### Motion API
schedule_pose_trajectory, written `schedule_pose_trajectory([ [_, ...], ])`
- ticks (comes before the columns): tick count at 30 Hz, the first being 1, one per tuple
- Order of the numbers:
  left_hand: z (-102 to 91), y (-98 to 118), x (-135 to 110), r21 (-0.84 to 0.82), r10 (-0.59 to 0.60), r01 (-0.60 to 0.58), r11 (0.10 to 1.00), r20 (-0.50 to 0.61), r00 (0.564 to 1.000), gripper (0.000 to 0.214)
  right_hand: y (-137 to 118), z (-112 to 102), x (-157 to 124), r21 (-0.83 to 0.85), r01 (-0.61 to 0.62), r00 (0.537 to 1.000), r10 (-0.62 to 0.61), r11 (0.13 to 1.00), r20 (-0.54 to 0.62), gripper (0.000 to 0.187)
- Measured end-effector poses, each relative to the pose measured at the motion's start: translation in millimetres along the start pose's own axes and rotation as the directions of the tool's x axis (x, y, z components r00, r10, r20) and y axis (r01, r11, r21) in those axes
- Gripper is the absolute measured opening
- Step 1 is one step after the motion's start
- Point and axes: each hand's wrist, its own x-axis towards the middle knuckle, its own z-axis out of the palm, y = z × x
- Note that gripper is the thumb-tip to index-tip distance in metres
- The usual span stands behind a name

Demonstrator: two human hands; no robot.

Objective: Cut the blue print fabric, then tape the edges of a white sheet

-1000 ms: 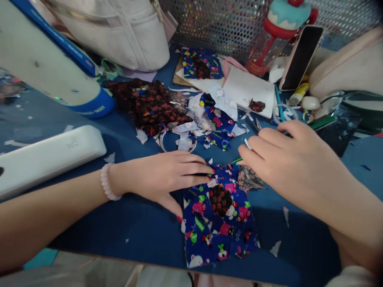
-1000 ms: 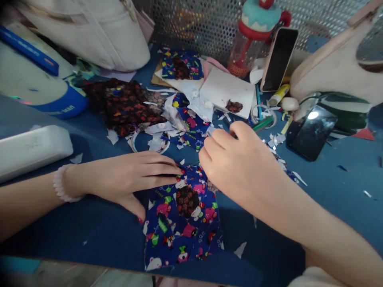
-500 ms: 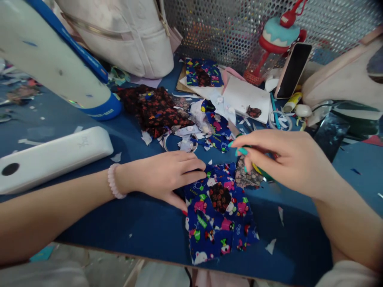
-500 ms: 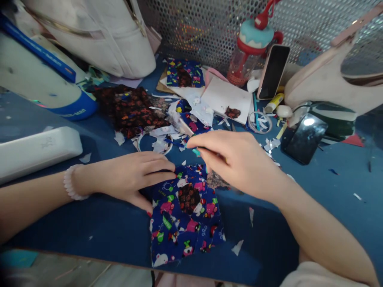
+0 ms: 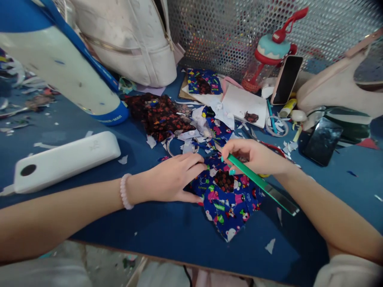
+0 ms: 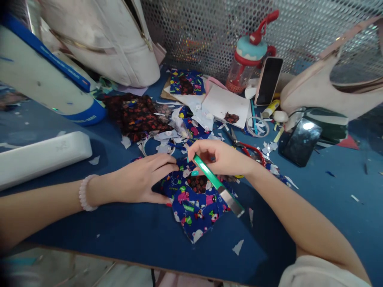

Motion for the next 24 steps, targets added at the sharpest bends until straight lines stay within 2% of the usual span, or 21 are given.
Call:
schedule_pose_trajectory([
  [3, -0.2, -0.8, -0.2, 0.004, 0.004, -0.004, 1.0, -0.006, 1.0, 0.064, -0.6, 12.3, -0.8, -0.242, 0.174, 0.981, -0.189, 0.955, -0.042, 0.019],
  [5, -0.8, -0.9, -0.1, 0.011, 0.007, -0.007, 1.0, -0.003, 1.0, 0.064, -0.4, 21.5, -3.9, -0.373, 0.239, 0.956, -0.285, 0.897, -0.072, 0.025],
  [8, -1.5, -1.0, 0.2, 0.014, 0.007, -0.007, 1.0, 0.008, 1.0, 0.064, 2.3, 35.6, -12.6, -0.556, 0.225, 0.928, -0.349, 0.8, -0.127, 0.03],
  [11, -1.4, -1.4, 0.4, 0.013, 0.022, -0.023, 1.0, 0.003, 1.0, 0.065, 6.1, 47.9, -22.9, -0.609, 0.205, 0.89, -0.405, 0.766, -0.209, 0.029],
  [13, -1.3, -1.8, 0.4, 0.018, 0.029, -0.029, 0.999, -0.006, 1.0, 0.064, 7.3, 53.7, -27.9, -0.616, 0.194, 0.887, -0.405, 0.764, -0.222, 0.029],
  [17, -1.6, -2.4, -0.2, 0.007, 0.023, -0.023, 1.0, -0.009, 1.0, 0.062, 6.8, 58.9, -31.6, -0.651, 0.201, 0.908, -0.388, 0.732, -0.155, 0.029],
  [24, -2.4, -0.6, 0.0, -0.015, 0.026, -0.026, 1.0, -0.012, 1.0, 0.061, 7.8, 62.2, -31.8, -0.711, 0.157, 0.919, -0.365, 0.685, -0.15, 0.03],
])
